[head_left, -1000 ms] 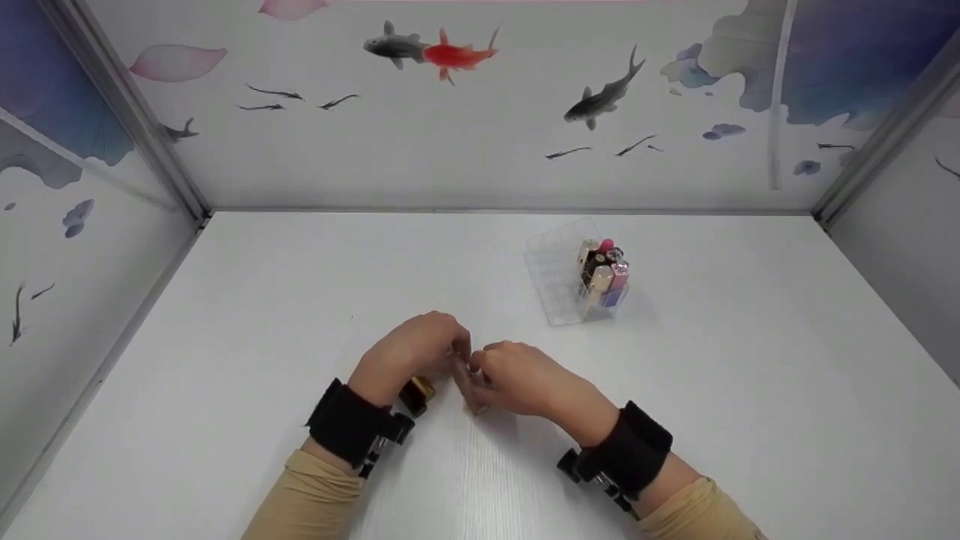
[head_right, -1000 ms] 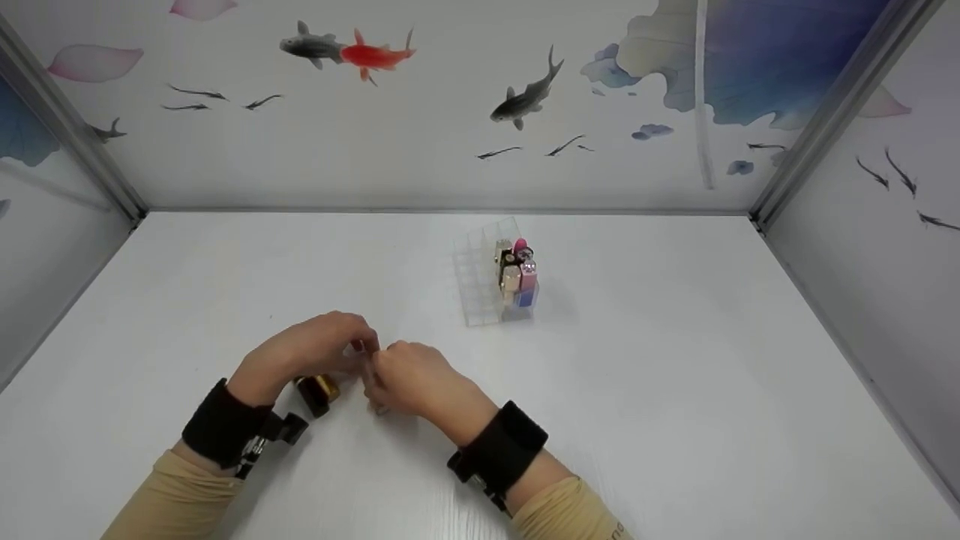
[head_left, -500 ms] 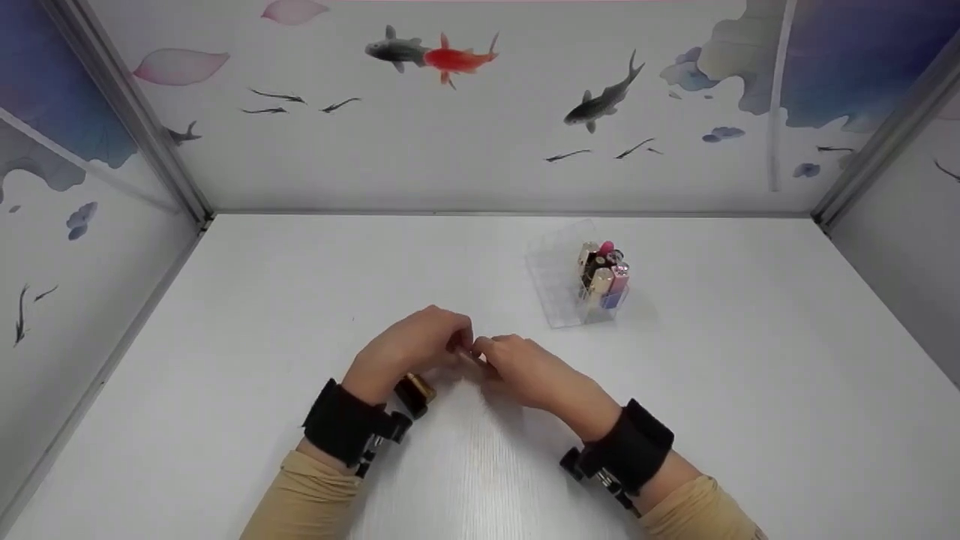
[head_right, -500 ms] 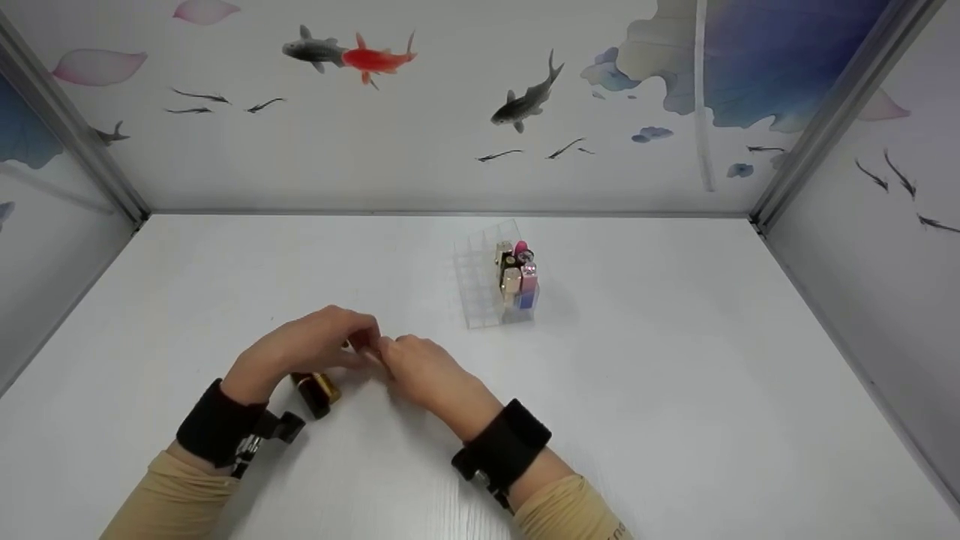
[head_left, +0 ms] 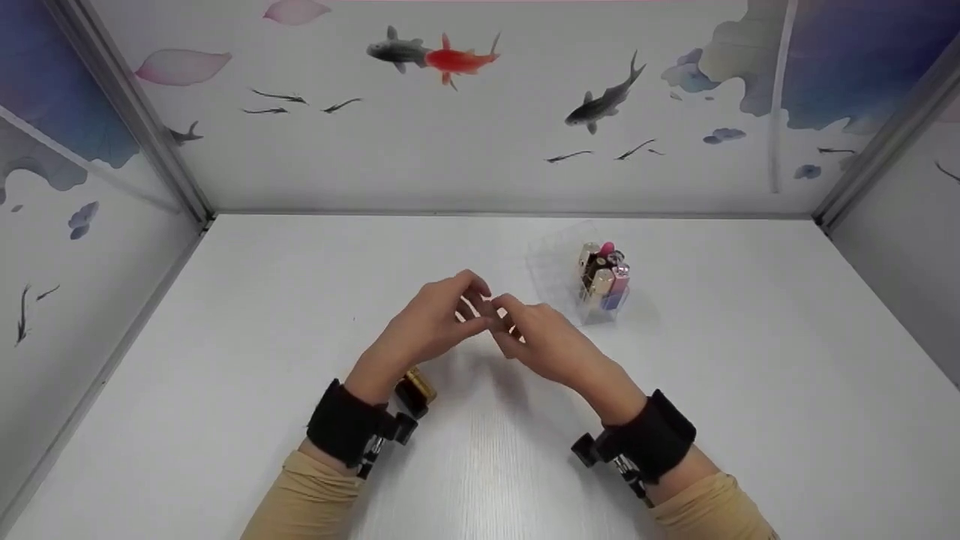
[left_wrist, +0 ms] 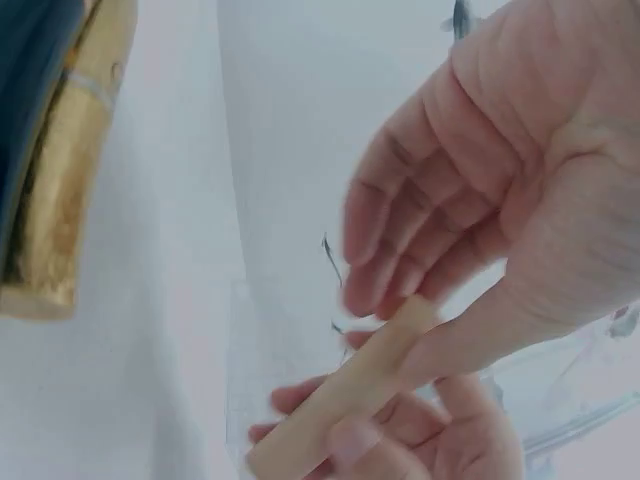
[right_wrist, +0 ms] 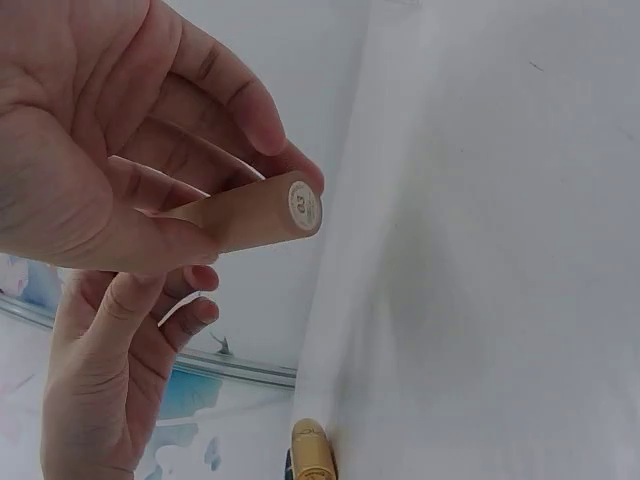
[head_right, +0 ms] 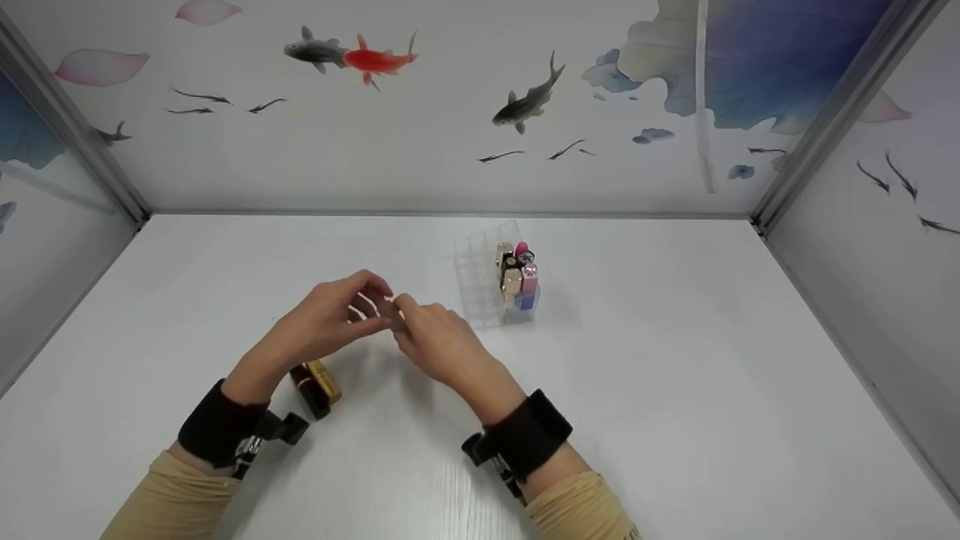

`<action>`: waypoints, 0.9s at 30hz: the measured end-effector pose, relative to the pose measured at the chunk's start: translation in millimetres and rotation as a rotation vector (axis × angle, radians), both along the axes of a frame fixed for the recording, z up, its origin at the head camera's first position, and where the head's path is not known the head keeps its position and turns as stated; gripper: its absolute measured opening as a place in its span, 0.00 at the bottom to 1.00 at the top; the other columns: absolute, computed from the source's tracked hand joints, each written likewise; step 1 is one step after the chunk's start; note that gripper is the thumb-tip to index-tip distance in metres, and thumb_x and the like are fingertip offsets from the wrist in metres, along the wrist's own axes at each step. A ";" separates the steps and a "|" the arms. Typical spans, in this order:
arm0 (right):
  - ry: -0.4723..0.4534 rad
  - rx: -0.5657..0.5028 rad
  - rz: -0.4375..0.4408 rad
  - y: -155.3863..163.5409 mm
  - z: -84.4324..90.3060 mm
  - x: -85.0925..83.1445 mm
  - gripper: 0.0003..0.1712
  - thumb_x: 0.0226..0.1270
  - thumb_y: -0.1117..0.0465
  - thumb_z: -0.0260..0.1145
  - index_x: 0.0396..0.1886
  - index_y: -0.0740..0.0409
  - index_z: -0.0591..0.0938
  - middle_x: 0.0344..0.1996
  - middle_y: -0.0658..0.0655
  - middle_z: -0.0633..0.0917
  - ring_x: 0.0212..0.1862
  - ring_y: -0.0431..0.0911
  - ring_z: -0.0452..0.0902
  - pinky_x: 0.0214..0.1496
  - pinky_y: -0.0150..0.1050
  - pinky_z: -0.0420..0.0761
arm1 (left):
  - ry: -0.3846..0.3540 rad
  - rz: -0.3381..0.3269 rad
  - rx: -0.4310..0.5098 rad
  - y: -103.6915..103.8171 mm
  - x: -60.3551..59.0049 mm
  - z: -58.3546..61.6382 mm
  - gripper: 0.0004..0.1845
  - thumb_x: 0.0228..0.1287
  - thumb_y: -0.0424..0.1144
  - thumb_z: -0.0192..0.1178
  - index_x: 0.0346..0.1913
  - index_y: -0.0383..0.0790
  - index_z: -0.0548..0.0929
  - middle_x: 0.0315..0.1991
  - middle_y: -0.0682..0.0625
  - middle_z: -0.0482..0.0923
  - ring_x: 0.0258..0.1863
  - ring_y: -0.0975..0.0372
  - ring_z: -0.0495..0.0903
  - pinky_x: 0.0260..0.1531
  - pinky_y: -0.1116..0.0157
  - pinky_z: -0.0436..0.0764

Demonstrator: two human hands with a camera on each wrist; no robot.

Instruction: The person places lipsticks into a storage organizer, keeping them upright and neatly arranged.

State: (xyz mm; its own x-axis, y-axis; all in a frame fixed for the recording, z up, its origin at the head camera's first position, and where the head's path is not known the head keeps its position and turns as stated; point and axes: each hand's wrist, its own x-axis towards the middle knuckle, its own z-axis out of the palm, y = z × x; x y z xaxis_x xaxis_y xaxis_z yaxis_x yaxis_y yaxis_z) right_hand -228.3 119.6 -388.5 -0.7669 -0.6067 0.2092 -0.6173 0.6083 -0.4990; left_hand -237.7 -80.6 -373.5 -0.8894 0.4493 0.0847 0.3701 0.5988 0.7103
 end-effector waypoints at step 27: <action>0.453 -0.489 -0.461 37.4 28.6 -31.0 0.21 0.66 0.64 0.70 0.58 0.58 0.82 0.47 0.56 0.87 0.46 0.48 0.87 0.33 0.26 0.77 | 0.319 0.122 0.357 83.0 -7.4 14.3 0.22 0.75 0.37 0.53 0.70 0.44 0.72 0.66 0.50 0.77 0.59 0.62 0.82 0.47 0.70 0.85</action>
State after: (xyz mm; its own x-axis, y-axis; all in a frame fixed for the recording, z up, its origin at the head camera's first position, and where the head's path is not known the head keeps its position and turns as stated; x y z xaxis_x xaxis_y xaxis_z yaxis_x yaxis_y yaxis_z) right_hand -259.3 157.0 -359.9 -0.6950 -0.0096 0.7189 -0.5634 0.6284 -0.5364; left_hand -245.1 2.4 -359.2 -0.8386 0.2369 0.4905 0.5445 0.3915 0.7418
